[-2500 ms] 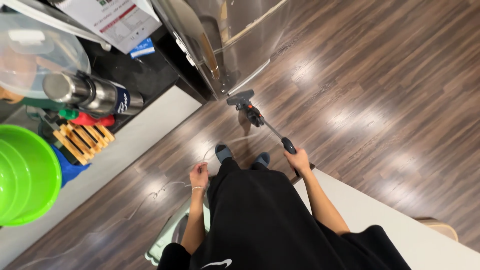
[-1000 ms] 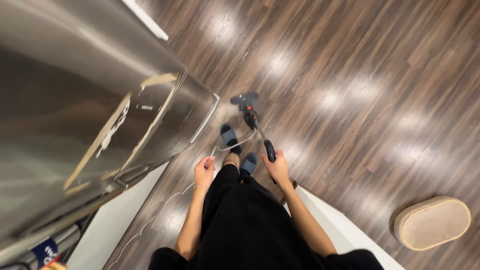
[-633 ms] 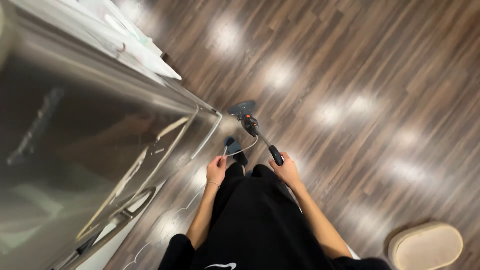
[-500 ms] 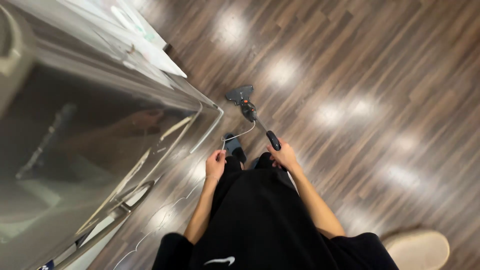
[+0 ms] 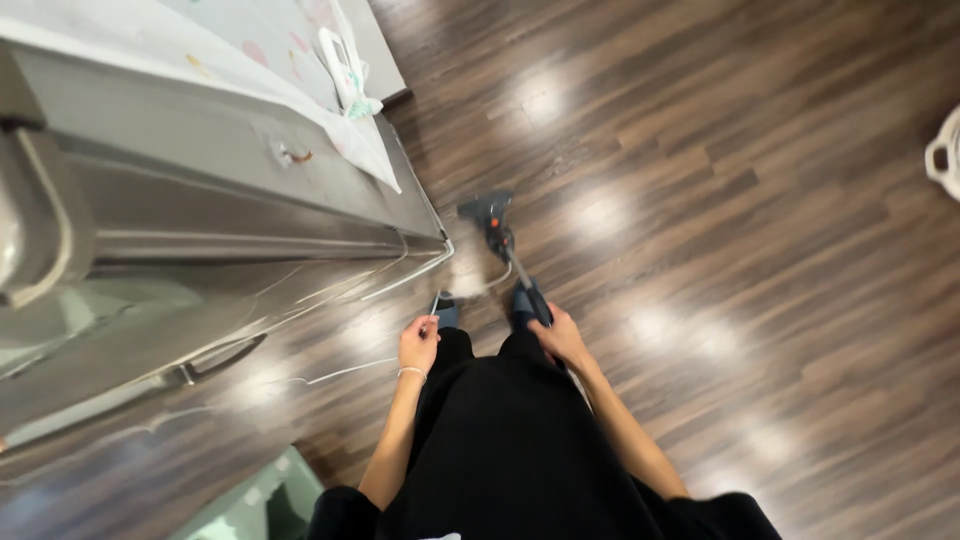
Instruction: Vacuum the floor around a kitchen area and move the vacuum cord to plug it into a different outlet.
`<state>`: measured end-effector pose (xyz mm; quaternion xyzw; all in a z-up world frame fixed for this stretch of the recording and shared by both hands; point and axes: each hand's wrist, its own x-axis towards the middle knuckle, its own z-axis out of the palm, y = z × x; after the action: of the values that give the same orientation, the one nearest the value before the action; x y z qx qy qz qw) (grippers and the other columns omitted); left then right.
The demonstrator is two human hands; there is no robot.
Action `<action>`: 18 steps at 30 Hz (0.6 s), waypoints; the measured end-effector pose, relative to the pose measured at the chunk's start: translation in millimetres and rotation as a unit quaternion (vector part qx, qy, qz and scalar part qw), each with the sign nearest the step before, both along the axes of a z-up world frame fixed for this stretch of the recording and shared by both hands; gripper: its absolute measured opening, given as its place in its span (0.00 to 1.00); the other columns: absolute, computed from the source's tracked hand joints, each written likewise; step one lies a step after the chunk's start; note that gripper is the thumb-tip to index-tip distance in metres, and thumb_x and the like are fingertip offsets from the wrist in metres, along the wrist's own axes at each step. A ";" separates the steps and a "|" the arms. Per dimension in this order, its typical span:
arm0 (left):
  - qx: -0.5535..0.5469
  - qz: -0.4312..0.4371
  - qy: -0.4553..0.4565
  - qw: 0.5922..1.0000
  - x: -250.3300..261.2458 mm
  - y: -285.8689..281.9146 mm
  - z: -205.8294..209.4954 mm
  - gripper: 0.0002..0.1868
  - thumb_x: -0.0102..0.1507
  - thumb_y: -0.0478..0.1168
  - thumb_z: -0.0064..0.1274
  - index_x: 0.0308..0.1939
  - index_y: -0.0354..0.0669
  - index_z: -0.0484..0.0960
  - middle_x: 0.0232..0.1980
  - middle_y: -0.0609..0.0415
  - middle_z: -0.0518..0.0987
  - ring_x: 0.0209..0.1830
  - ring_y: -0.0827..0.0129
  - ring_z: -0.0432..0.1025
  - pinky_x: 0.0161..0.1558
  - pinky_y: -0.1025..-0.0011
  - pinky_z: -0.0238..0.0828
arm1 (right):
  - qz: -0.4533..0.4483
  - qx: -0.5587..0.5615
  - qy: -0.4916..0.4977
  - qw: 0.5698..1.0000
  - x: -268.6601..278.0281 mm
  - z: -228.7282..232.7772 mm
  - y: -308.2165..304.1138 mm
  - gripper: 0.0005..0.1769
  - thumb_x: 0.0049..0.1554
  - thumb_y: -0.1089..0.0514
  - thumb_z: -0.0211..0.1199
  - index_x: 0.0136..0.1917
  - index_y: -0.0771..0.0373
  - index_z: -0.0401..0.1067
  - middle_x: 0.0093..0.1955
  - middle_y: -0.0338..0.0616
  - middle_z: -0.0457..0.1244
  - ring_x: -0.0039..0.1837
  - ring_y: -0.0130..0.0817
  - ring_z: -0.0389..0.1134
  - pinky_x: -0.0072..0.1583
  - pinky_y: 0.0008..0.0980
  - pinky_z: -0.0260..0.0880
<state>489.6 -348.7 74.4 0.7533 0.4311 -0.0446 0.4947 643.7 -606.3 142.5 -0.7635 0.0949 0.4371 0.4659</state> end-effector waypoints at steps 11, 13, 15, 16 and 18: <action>0.002 0.097 -0.002 0.995 38.9 -60.1 10.6 0.13 0.67 0.47 0.53 0.43 0.43 0.86 0.23 0.54 0.80 0.22 0.71 0.71 0.30 0.70 0.68 | 0.014 0.019 0.020 1.000 61.8 14.6 18.8 0.19 0.56 0.53 0.66 0.57 0.65 0.72 0.23 0.42 0.59 0.20 0.31 0.58 0.24 0.35 0.56; 0.003 0.098 0.019 0.995 44.7 -59.4 12.3 0.13 0.66 0.47 0.53 0.43 0.44 0.86 0.23 0.54 0.80 0.22 0.71 0.71 0.30 0.69 0.68 | 0.014 0.047 0.020 0.999 75.1 -1.1 36.7 0.19 0.57 0.52 0.66 0.54 0.70 0.72 0.24 0.41 0.59 0.20 0.30 0.58 0.24 0.34 0.56; 0.002 0.089 -0.003 0.996 50.2 -54.5 10.6 0.13 0.66 0.48 0.54 0.41 0.43 0.86 0.22 0.54 0.79 0.21 0.71 0.73 0.30 0.69 0.70 | -0.002 0.081 0.019 0.997 92.0 -13.9 59.6 0.22 0.58 0.51 0.65 0.57 0.70 0.69 0.26 0.42 0.57 0.21 0.30 0.57 0.24 0.35 0.56; 0.002 0.088 -0.001 0.996 54.0 -52.0 12.6 0.13 0.66 0.48 0.54 0.41 0.43 0.86 0.22 0.54 0.79 0.21 0.71 0.73 0.30 0.69 0.70 | -0.003 0.081 0.020 0.997 103.1 -19.8 72.4 0.22 0.58 0.51 0.65 0.57 0.70 0.69 0.26 0.42 0.57 0.21 0.30 0.57 0.24 0.35 0.56; -0.010 0.091 0.020 0.996 64.9 -43.3 16.0 0.14 0.67 0.49 0.54 0.40 0.42 0.85 0.22 0.54 0.79 0.21 0.70 0.73 0.30 0.69 0.70 | -0.010 0.048 0.041 0.998 128.0 -31.2 100.5 0.30 0.56 0.51 0.63 0.67 0.61 0.59 0.28 0.43 0.60 0.22 0.32 0.59 0.25 0.36 0.60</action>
<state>554.5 -392.0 90.4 0.7049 0.5071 -0.0188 0.4956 771.7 -505.8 111.3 -0.7209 0.1004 0.4676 0.5016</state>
